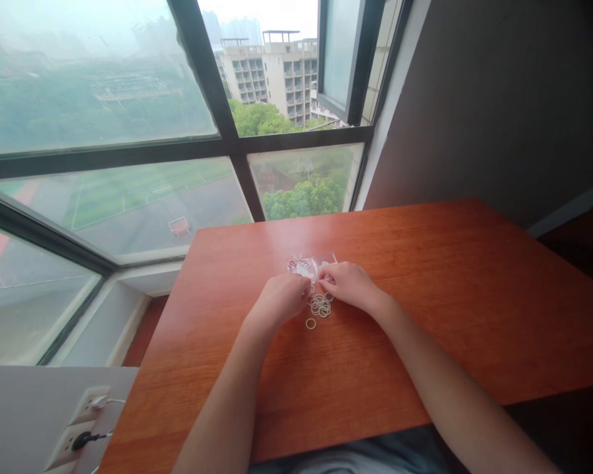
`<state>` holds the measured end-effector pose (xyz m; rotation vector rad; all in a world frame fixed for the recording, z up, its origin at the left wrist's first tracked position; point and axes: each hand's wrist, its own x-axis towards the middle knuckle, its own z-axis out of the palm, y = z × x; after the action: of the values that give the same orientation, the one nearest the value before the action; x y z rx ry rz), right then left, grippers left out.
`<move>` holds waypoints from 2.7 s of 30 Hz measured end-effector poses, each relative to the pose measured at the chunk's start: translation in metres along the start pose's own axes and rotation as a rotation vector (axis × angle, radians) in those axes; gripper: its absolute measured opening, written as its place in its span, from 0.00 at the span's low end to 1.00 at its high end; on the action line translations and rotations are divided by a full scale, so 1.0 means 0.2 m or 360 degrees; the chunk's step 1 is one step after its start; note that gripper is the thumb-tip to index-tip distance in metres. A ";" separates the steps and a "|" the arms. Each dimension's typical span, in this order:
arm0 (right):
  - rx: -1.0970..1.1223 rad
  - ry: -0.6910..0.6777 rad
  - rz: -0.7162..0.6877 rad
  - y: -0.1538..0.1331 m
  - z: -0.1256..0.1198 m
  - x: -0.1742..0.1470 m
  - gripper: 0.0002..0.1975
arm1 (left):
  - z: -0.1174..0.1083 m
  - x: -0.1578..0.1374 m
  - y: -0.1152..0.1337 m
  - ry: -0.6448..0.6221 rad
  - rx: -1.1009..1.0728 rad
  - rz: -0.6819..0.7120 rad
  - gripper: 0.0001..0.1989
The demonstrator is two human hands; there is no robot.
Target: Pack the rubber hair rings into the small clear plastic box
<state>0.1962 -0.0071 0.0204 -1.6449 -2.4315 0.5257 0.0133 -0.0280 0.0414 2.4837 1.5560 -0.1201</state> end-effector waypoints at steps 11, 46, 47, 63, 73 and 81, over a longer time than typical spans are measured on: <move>0.0067 0.0013 -0.0071 0.01 -0.02 0.00 0.10 | 0.01 0.03 -0.08 0.0335 -0.0459 -0.0107 0.06; -0.0094 -0.0103 -0.0368 -0.10 0.04 -0.03 0.11 | 0.01 0.04 -0.17 0.0690 -0.0402 -0.0546 0.07; -0.0091 -0.0119 -0.0361 -0.10 0.04 -0.03 0.11 | 0.00 0.04 -0.16 0.0674 -0.0396 -0.0545 0.07; -0.0139 -0.0158 -0.0330 -0.11 0.03 -0.04 0.07 | -0.03 -0.01 -0.14 0.0445 -0.0295 -0.0228 0.09; -0.0391 -0.0226 -0.0269 -0.17 0.02 -0.05 0.12 | -0.07 -0.03 -0.07 0.0390 -0.0218 -0.0097 0.09; -0.0332 -0.0208 -0.0275 -0.15 0.03 -0.05 0.10 | -0.05 -0.02 -0.08 0.0376 -0.0201 -0.0084 0.09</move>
<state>0.1714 -0.0269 0.0267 -1.4933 -2.7753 0.3752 -0.0033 -0.0221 0.0500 2.4300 1.6616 0.2651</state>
